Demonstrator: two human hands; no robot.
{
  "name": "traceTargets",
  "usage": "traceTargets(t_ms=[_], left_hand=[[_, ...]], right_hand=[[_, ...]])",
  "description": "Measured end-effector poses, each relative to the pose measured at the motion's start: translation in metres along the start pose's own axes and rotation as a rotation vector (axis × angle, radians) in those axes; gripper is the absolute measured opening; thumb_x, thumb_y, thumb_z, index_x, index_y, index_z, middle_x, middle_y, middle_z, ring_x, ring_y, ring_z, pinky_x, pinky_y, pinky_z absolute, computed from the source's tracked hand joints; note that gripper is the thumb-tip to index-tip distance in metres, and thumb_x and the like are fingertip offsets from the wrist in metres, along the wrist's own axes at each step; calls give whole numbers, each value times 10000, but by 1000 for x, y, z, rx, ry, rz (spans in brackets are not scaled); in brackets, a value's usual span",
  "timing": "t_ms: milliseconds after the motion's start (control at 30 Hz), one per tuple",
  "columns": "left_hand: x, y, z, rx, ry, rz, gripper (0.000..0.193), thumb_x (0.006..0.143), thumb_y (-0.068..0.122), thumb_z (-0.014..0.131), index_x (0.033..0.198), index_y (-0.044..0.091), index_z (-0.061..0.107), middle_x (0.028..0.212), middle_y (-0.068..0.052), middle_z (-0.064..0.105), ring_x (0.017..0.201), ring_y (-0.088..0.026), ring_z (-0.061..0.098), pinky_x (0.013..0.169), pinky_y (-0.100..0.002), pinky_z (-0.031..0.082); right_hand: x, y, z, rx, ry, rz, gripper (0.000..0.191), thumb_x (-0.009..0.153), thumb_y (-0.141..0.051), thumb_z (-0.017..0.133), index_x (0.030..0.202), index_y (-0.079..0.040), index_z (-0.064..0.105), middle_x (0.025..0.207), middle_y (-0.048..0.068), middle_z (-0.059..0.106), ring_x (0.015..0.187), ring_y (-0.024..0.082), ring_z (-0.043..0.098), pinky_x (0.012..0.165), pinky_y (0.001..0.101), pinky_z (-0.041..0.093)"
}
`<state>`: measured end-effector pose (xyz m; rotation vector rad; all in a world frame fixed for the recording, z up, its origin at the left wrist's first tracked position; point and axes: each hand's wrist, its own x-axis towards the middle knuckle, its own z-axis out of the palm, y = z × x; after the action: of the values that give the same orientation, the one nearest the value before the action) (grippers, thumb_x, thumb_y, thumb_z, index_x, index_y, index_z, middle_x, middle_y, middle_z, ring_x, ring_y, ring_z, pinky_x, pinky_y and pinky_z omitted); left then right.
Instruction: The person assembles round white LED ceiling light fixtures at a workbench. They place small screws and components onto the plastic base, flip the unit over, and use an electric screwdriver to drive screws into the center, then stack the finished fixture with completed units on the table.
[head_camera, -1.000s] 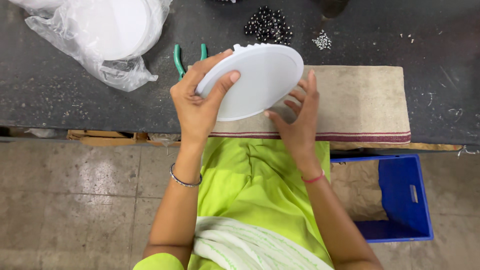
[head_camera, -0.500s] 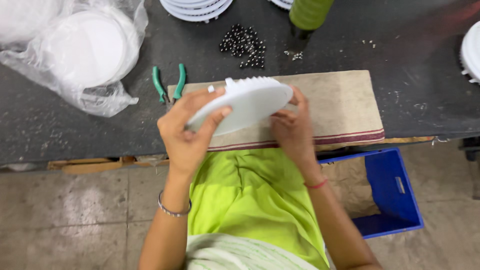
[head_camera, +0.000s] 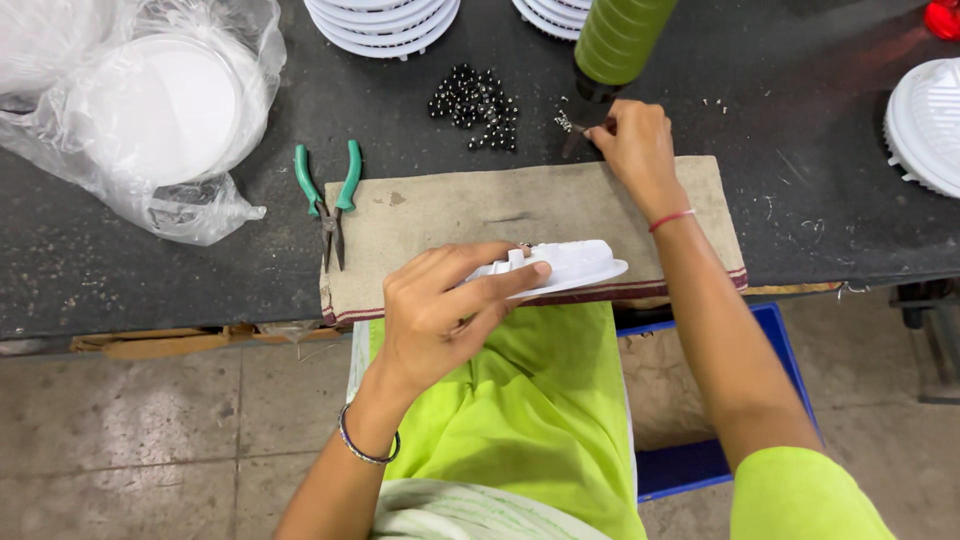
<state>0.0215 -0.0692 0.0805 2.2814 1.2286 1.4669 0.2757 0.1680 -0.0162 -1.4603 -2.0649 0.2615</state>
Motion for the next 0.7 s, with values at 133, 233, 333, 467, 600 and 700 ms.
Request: traceTargets(t_ms=[133, 233, 333, 467, 600, 700], left_hand=[[-1, -3, 0, -6, -7, 5, 492, 746, 5, 742, 1186, 223, 764, 1141, -40, 738, 906, -226, 706, 768, -363, 537], [-1, -4, 0, -15, -11, 14, 489, 750, 10, 758, 1191, 222, 761, 1148, -43, 737, 934, -228, 712, 793, -362, 548], [-4, -2, 0, -29, -7, 13, 481, 751, 11, 773, 1186, 216, 759, 1151, -41, 741, 967, -229, 723, 807, -360, 554], [-10, -4, -2, -84, 23, -17, 497, 735, 19, 786, 1209, 157, 729, 1172, -56, 740, 1019, -250, 734, 863, -365, 571], [-14, -8, -1, -144, 39, -80, 567, 756, 29, 828, 1293, 97, 661, 1164, -50, 758, 994, -249, 750, 878, -359, 577], [-14, -9, 1, -158, 55, -59, 633, 781, 29, 835, 1361, 93, 590, 1216, -77, 745, 1051, -253, 763, 909, -350, 577]], right_hand=[[5, 7, 7, -102, -40, -4, 156, 828, -145, 814, 904, -17, 768, 818, 217, 712, 777, 414, 699, 678, 489, 550], [14, 10, 14, -200, -54, -45, 157, 809, -155, 819, 851, -11, 772, 796, 224, 707, 760, 417, 698, 680, 483, 565], [19, 6, 8, -151, -63, -71, 131, 803, -144, 802, 842, -21, 785, 779, 193, 723, 727, 346, 720, 682, 429, 584], [6, -18, -38, 633, -212, 166, 95, 913, -97, 740, 966, -19, 750, 837, 38, 739, 726, 105, 699, 671, 273, 578], [-53, -71, -94, 822, -297, 96, 89, 947, -32, 755, 1032, -17, 733, 952, 15, 703, 861, 85, 614, 779, 229, 491], [-85, -113, -121, 875, -491, -335, 129, 905, -22, 771, 1030, -51, 754, 1045, 30, 659, 1042, 131, 622, 949, 271, 489]])
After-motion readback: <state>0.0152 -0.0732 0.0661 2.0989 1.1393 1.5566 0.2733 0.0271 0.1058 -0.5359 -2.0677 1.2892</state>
